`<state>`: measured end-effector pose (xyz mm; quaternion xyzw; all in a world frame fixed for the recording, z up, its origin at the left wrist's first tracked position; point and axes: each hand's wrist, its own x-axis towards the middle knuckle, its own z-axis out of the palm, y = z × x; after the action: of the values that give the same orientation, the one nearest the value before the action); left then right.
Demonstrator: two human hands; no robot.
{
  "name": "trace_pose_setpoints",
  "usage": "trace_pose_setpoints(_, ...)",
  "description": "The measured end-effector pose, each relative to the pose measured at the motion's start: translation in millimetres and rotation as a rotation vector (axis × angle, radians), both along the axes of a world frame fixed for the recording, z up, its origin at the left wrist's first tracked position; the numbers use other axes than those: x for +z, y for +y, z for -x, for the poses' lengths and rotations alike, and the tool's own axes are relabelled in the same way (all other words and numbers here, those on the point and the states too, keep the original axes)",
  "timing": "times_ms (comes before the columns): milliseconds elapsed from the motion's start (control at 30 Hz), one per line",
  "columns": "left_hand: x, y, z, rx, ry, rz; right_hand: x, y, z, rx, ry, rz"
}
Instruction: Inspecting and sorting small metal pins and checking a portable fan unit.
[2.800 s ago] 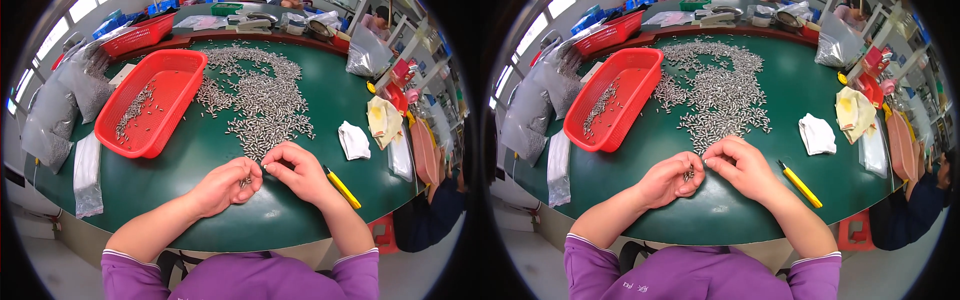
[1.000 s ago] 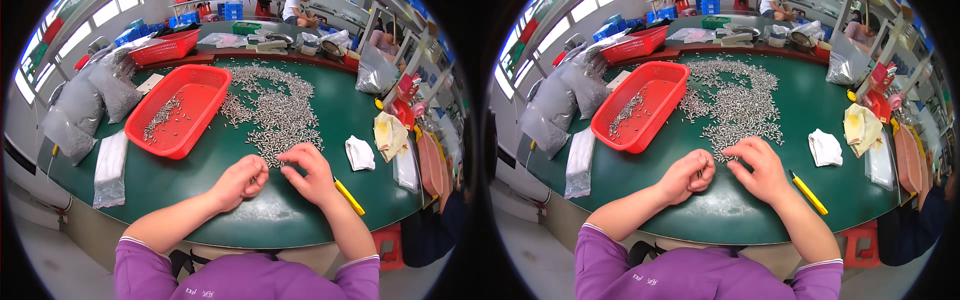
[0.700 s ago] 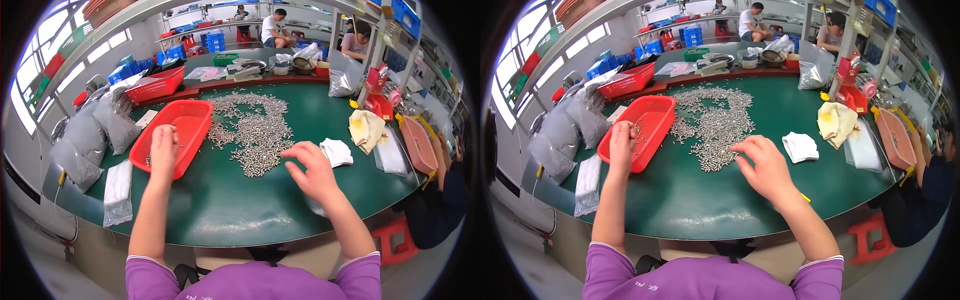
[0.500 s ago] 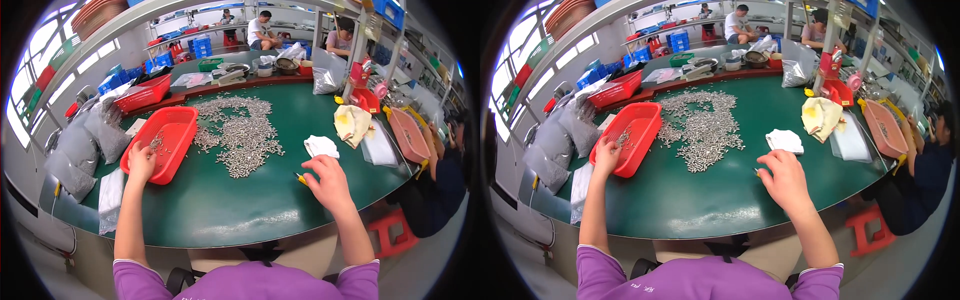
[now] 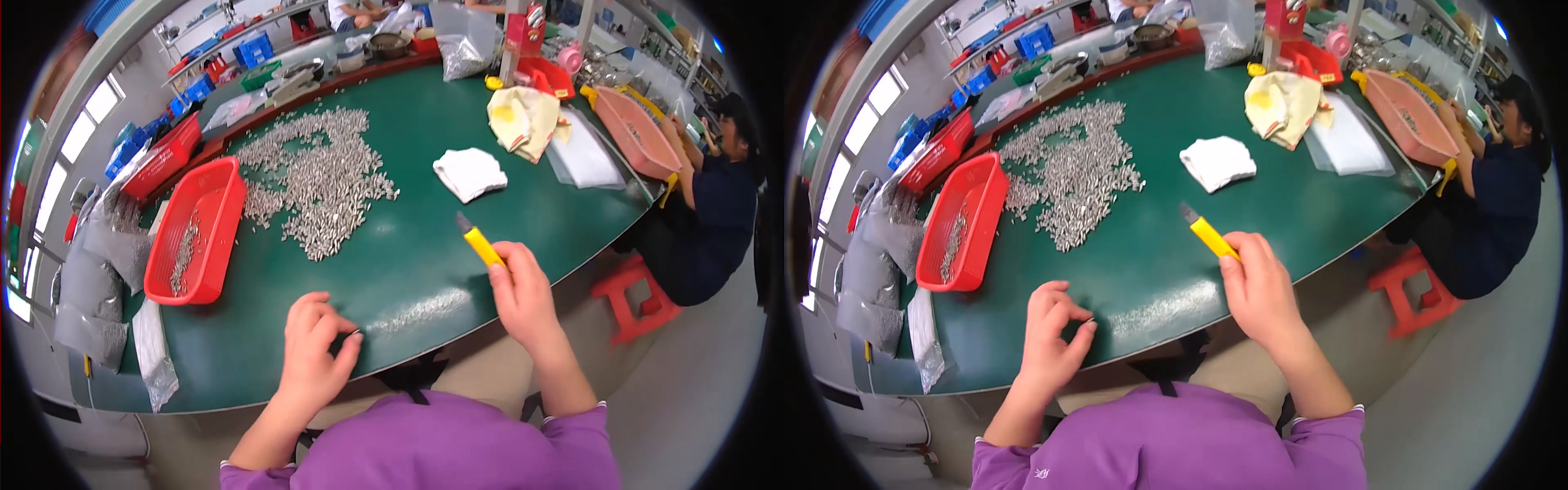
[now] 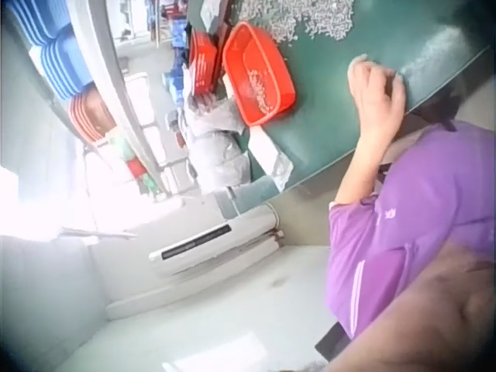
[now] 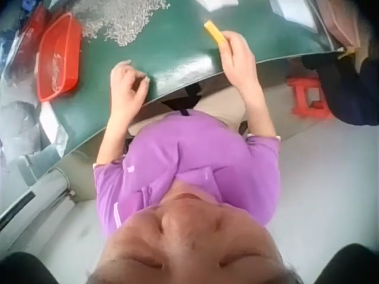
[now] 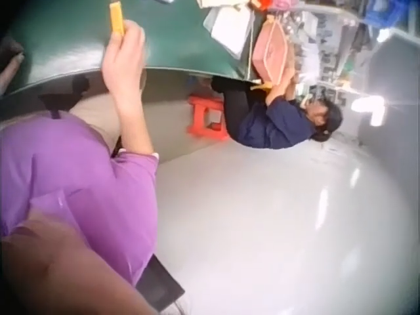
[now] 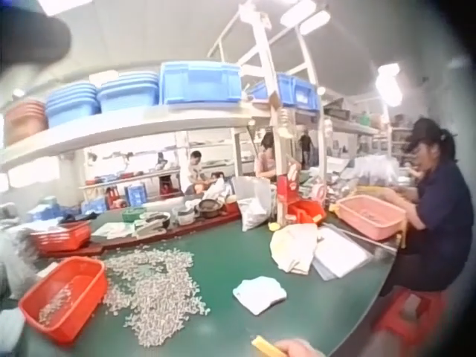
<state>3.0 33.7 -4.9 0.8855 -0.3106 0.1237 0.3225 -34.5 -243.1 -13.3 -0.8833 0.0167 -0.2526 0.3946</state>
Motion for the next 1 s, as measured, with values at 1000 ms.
trace_pose_setpoints(1000, -16, -15, 17, 0.053, -0.001, -0.087, -19, 67, 64, 0.44, 0.179, 0.239)
